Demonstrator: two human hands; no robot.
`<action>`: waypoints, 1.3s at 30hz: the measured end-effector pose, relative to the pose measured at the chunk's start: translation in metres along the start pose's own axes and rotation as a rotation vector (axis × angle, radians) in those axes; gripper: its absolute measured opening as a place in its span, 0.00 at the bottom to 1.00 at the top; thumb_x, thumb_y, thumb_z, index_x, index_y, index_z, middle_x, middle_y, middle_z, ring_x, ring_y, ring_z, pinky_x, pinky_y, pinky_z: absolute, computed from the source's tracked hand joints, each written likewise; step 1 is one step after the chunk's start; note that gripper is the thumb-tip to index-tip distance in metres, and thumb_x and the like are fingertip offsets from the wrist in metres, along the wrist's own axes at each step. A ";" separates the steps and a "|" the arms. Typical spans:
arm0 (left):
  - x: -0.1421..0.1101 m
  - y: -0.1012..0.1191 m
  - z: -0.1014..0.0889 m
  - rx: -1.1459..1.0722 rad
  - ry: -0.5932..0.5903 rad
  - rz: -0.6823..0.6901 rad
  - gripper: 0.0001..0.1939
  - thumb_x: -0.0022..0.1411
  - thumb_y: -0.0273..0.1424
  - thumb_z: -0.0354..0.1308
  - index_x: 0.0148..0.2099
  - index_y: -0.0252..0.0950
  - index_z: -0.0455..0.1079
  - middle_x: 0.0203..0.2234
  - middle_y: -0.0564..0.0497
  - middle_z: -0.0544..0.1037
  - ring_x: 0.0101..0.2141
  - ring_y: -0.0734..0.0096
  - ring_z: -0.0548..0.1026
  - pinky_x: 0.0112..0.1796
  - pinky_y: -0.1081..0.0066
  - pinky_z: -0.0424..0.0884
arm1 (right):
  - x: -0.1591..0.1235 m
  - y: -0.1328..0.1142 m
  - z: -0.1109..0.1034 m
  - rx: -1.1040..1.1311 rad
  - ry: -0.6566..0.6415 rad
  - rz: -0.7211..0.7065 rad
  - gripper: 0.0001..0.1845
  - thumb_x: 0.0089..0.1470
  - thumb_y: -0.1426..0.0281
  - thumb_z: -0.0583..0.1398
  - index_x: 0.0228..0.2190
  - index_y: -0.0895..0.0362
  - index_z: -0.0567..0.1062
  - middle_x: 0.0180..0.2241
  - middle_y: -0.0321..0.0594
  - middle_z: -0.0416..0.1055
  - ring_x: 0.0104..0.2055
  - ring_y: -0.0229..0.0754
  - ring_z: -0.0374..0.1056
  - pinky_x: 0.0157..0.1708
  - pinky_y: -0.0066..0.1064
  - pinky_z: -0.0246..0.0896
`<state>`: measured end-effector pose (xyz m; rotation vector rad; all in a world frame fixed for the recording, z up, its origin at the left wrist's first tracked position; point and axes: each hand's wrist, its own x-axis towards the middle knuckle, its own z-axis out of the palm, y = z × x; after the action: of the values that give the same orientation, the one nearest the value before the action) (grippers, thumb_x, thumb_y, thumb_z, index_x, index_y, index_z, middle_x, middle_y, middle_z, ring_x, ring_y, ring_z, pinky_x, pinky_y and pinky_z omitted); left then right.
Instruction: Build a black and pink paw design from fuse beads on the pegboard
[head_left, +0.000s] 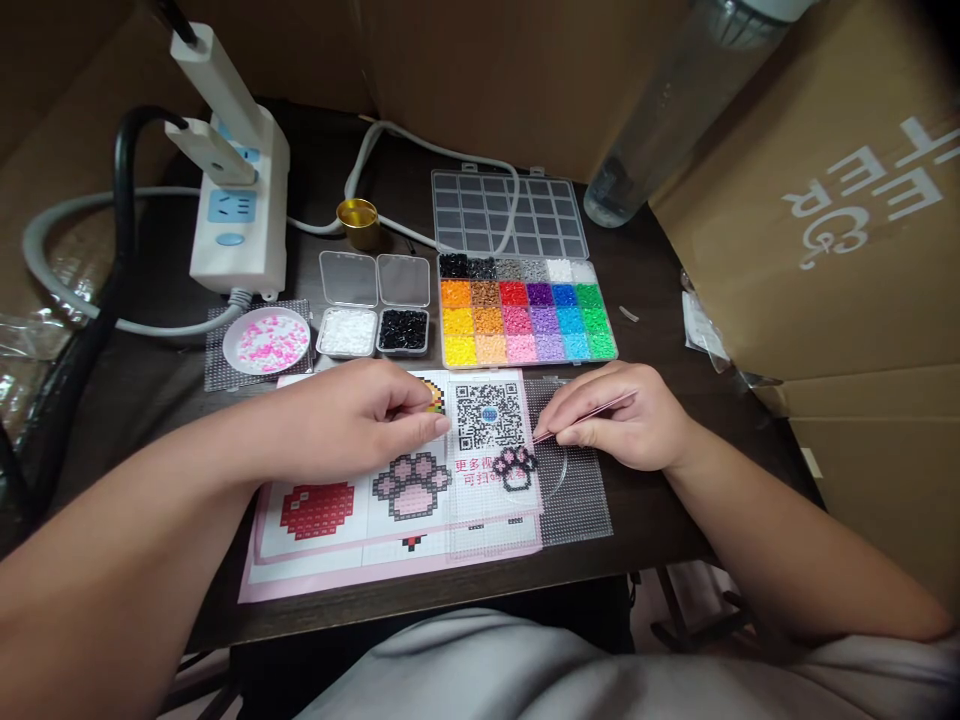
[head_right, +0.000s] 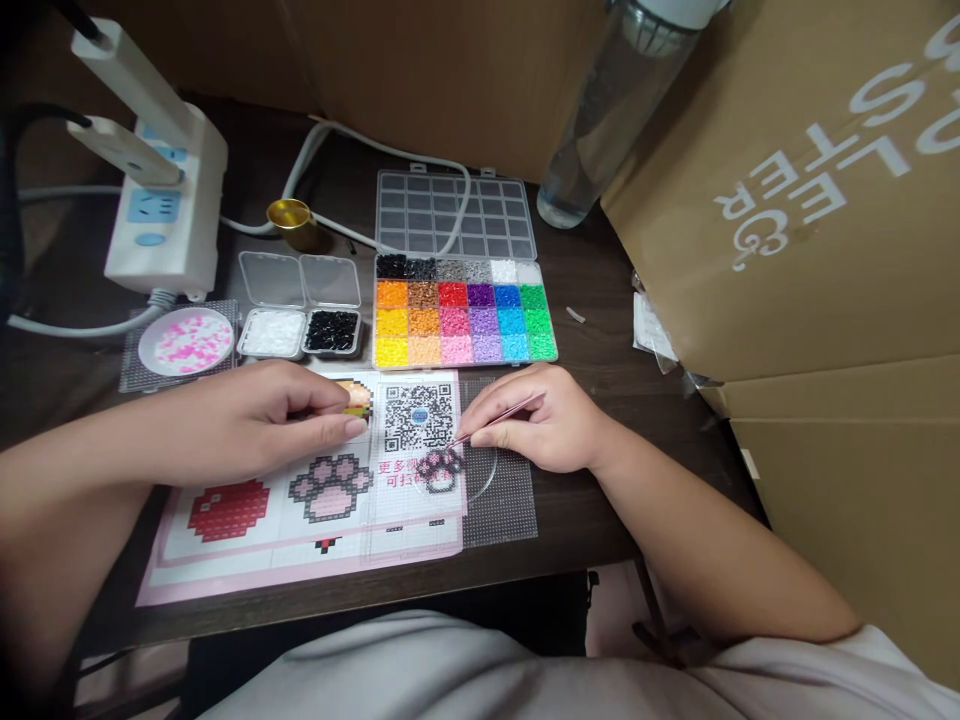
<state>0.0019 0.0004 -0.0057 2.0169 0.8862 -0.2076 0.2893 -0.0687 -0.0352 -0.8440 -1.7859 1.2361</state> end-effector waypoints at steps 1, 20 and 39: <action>0.000 0.000 0.000 0.002 0.002 -0.002 0.24 0.65 0.48 0.49 0.22 0.39 0.57 0.17 0.56 0.62 0.19 0.76 0.60 0.21 0.72 0.55 | 0.000 0.000 0.000 0.003 0.002 0.001 0.05 0.52 0.78 0.71 0.33 0.58 0.87 0.33 0.47 0.85 0.34 0.43 0.83 0.35 0.28 0.80; 0.000 0.002 0.000 0.015 -0.004 -0.015 0.24 0.65 0.48 0.49 0.22 0.39 0.57 0.17 0.56 0.62 0.18 0.77 0.60 0.20 0.73 0.55 | 0.001 -0.001 0.000 -0.014 0.005 -0.004 0.05 0.51 0.78 0.72 0.32 0.58 0.87 0.32 0.46 0.85 0.33 0.43 0.83 0.34 0.28 0.80; -0.003 0.003 0.000 0.021 0.046 0.056 0.24 0.67 0.45 0.52 0.22 0.38 0.60 0.16 0.57 0.63 0.18 0.77 0.60 0.20 0.73 0.54 | 0.001 0.000 0.000 -0.007 0.014 0.001 0.04 0.51 0.77 0.72 0.32 0.58 0.87 0.32 0.46 0.85 0.32 0.43 0.83 0.33 0.28 0.80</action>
<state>0.0022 -0.0024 -0.0026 2.0704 0.8585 -0.1398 0.2893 -0.0681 -0.0350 -0.8561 -1.7803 1.2225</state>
